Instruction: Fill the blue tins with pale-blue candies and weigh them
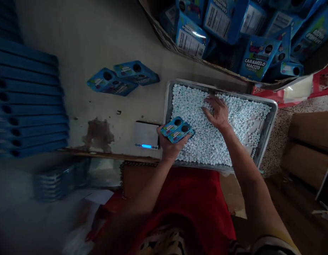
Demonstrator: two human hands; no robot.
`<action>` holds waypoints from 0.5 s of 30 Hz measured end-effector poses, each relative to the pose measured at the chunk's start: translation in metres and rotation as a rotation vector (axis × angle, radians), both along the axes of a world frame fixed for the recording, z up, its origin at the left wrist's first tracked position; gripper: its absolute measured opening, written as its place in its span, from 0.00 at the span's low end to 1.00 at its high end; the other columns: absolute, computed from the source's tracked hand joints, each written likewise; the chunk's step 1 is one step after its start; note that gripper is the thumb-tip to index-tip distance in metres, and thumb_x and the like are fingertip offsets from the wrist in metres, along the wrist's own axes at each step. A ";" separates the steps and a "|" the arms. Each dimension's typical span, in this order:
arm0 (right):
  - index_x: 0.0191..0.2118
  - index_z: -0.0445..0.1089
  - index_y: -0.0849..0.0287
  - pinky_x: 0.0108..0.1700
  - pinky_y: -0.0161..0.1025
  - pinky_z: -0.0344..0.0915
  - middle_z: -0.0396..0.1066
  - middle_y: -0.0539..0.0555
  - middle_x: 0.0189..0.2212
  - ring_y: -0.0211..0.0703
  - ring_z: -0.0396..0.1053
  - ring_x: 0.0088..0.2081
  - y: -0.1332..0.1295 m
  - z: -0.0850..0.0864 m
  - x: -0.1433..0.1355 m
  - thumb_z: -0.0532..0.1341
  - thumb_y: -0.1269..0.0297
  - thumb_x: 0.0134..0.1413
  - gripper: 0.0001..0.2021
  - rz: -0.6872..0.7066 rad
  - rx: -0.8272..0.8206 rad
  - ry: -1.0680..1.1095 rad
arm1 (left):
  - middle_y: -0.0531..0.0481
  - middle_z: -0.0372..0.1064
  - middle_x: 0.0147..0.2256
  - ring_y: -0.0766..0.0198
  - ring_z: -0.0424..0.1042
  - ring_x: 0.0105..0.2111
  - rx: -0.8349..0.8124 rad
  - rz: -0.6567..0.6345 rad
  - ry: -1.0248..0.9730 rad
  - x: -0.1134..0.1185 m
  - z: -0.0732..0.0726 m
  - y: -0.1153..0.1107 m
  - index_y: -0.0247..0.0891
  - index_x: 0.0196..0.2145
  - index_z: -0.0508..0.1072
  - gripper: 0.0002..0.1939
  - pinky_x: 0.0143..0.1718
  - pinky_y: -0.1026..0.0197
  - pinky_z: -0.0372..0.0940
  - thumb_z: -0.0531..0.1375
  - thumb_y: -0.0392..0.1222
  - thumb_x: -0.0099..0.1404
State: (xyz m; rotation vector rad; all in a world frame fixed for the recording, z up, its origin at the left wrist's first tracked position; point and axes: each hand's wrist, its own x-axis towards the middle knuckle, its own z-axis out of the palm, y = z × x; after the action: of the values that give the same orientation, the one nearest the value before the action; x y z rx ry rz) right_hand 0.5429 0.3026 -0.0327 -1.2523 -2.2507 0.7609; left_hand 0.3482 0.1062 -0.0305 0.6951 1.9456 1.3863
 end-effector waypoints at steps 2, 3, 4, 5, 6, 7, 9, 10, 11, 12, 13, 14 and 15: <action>0.53 0.85 0.53 0.69 0.57 0.72 0.85 0.63 0.56 0.61 0.81 0.61 -0.016 0.000 -0.003 0.60 0.31 0.73 0.30 -0.110 -0.090 0.151 | 0.53 0.79 0.45 0.54 0.82 0.40 0.018 -0.018 -0.044 0.009 -0.011 0.013 0.48 0.54 0.68 0.48 0.49 0.45 0.81 0.87 0.57 0.43; 0.51 0.85 0.53 0.67 0.56 0.74 0.86 0.61 0.54 0.60 0.82 0.59 -0.025 0.001 -0.006 0.62 0.32 0.72 0.29 -0.181 -0.140 0.221 | 0.52 0.79 0.45 0.54 0.82 0.40 0.029 -0.027 -0.059 0.014 -0.014 0.021 0.48 0.54 0.68 0.49 0.49 0.45 0.81 0.87 0.57 0.41; 0.48 0.85 0.52 0.65 0.55 0.75 0.87 0.59 0.51 0.59 0.82 0.56 -0.034 0.002 -0.009 0.63 0.33 0.71 0.27 -0.267 -0.195 0.287 | 0.52 0.79 0.45 0.54 0.82 0.40 0.041 -0.035 -0.070 0.018 -0.016 0.029 0.48 0.54 0.68 0.50 0.49 0.45 0.81 0.87 0.58 0.40; 0.46 0.85 0.52 0.64 0.54 0.75 0.87 0.57 0.48 0.57 0.82 0.54 -0.044 0.004 -0.012 0.64 0.34 0.70 0.25 -0.366 -0.257 0.358 | 0.52 0.79 0.45 0.54 0.82 0.40 0.053 -0.043 -0.080 0.023 -0.017 0.035 0.48 0.53 0.68 0.50 0.49 0.46 0.81 0.88 0.58 0.39; 0.42 0.85 0.52 0.62 0.52 0.76 0.87 0.55 0.44 0.55 0.82 0.51 -0.054 0.005 -0.015 0.66 0.37 0.68 0.23 -0.484 -0.335 0.452 | 0.51 0.79 0.46 0.54 0.82 0.41 0.065 -0.051 -0.090 0.027 -0.017 0.041 0.47 0.53 0.68 0.50 0.49 0.46 0.81 0.88 0.59 0.39; 0.39 0.83 0.52 0.60 0.50 0.76 0.85 0.53 0.40 0.53 0.81 0.49 -0.063 0.006 -0.018 0.68 0.39 0.66 0.20 -0.607 -0.420 0.562 | 0.51 0.78 0.47 0.54 0.82 0.42 0.077 -0.068 -0.097 0.029 -0.015 0.044 0.47 0.53 0.68 0.49 0.49 0.47 0.81 0.87 0.60 0.40; 0.36 0.79 0.52 0.53 0.47 0.79 0.81 0.50 0.34 0.50 0.80 0.44 -0.076 0.010 -0.022 0.69 0.43 0.64 0.17 -0.805 -0.569 0.765 | 0.50 0.78 0.48 0.54 0.82 0.43 0.100 -0.116 -0.102 0.029 -0.008 0.046 0.47 0.54 0.69 0.47 0.49 0.49 0.81 0.86 0.62 0.44; 0.35 0.78 0.52 0.48 0.44 0.79 0.79 0.49 0.32 0.47 0.79 0.40 -0.081 0.014 -0.023 0.68 0.45 0.65 0.16 -0.865 -0.634 0.850 | 0.50 0.77 0.49 0.55 0.82 0.44 0.111 -0.143 -0.090 0.026 -0.003 0.044 0.47 0.54 0.69 0.46 0.50 0.50 0.80 0.86 0.62 0.46; 0.35 0.76 0.52 0.41 0.41 0.78 0.78 0.48 0.30 0.45 0.78 0.36 -0.084 0.018 -0.023 0.66 0.46 0.66 0.15 -0.900 -0.709 0.932 | 0.49 0.77 0.49 0.54 0.81 0.46 0.123 -0.175 -0.057 0.020 0.001 0.042 0.46 0.56 0.69 0.46 0.51 0.50 0.80 0.85 0.62 0.49; 0.35 0.74 0.52 0.34 0.38 0.75 0.77 0.48 0.29 0.42 0.75 0.31 -0.087 0.025 -0.023 0.65 0.48 0.67 0.14 -0.911 -0.799 1.017 | 0.48 0.76 0.51 0.53 0.81 0.48 0.139 -0.210 0.000 0.013 0.006 0.039 0.46 0.57 0.69 0.45 0.53 0.49 0.79 0.85 0.60 0.51; 0.34 0.73 0.52 0.28 0.35 0.71 0.76 0.48 0.28 0.40 0.72 0.27 -0.089 0.032 -0.023 0.65 0.50 0.67 0.13 -0.901 -0.903 1.109 | 0.47 0.75 0.53 0.52 0.80 0.50 0.160 -0.247 0.073 0.005 0.010 0.036 0.45 0.58 0.69 0.45 0.56 0.48 0.78 0.85 0.59 0.52; 0.34 0.72 0.53 0.24 0.33 0.67 0.76 0.48 0.28 0.37 0.70 0.25 -0.090 0.042 -0.024 0.66 0.53 0.66 0.12 -0.884 -1.011 1.217 | 0.46 0.74 0.54 0.50 0.79 0.53 0.185 -0.288 0.149 -0.002 0.014 0.033 0.45 0.59 0.69 0.45 0.59 0.47 0.77 0.85 0.58 0.53; 0.34 0.71 0.53 0.23 0.32 0.65 0.76 0.48 0.28 0.36 0.69 0.25 -0.092 0.053 -0.025 0.67 0.55 0.65 0.11 -0.853 -1.097 1.318 | 0.44 0.74 0.55 0.48 0.79 0.55 0.209 -0.338 0.222 -0.010 0.016 0.032 0.45 0.60 0.69 0.44 0.60 0.45 0.76 0.85 0.57 0.55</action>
State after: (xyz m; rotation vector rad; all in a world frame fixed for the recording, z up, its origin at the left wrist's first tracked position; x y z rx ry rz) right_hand 0.5177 0.2110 0.0202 -1.2439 -0.1172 1.7457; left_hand 0.3384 0.1380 -0.0143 1.2612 1.7533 1.3529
